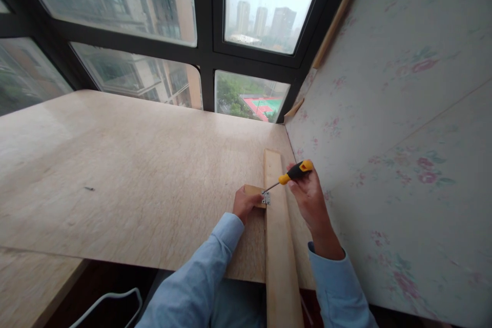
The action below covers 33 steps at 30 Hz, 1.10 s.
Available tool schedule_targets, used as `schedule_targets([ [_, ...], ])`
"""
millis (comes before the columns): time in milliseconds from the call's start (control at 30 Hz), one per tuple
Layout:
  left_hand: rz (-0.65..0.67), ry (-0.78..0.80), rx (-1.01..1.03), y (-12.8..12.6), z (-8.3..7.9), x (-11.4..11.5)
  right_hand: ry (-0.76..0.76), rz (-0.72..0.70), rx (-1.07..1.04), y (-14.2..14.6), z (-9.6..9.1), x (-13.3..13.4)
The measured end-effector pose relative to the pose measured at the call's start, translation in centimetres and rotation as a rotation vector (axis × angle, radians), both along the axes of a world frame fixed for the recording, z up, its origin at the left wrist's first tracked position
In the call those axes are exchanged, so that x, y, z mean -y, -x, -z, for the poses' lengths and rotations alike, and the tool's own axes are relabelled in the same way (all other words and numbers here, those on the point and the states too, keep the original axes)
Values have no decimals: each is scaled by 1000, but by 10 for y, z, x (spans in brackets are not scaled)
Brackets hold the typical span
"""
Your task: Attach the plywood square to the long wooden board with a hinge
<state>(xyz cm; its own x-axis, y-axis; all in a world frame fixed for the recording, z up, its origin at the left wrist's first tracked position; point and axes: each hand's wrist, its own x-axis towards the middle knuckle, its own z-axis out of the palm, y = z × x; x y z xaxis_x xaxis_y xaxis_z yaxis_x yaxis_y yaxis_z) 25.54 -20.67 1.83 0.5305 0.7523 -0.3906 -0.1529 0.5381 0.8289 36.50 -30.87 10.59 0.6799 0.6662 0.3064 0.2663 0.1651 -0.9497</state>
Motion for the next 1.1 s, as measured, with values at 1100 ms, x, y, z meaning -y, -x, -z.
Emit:
schedule_targets([
  [1100,7,-8,-40,0,-3,0,81,-47,45,-1,6,10],
])
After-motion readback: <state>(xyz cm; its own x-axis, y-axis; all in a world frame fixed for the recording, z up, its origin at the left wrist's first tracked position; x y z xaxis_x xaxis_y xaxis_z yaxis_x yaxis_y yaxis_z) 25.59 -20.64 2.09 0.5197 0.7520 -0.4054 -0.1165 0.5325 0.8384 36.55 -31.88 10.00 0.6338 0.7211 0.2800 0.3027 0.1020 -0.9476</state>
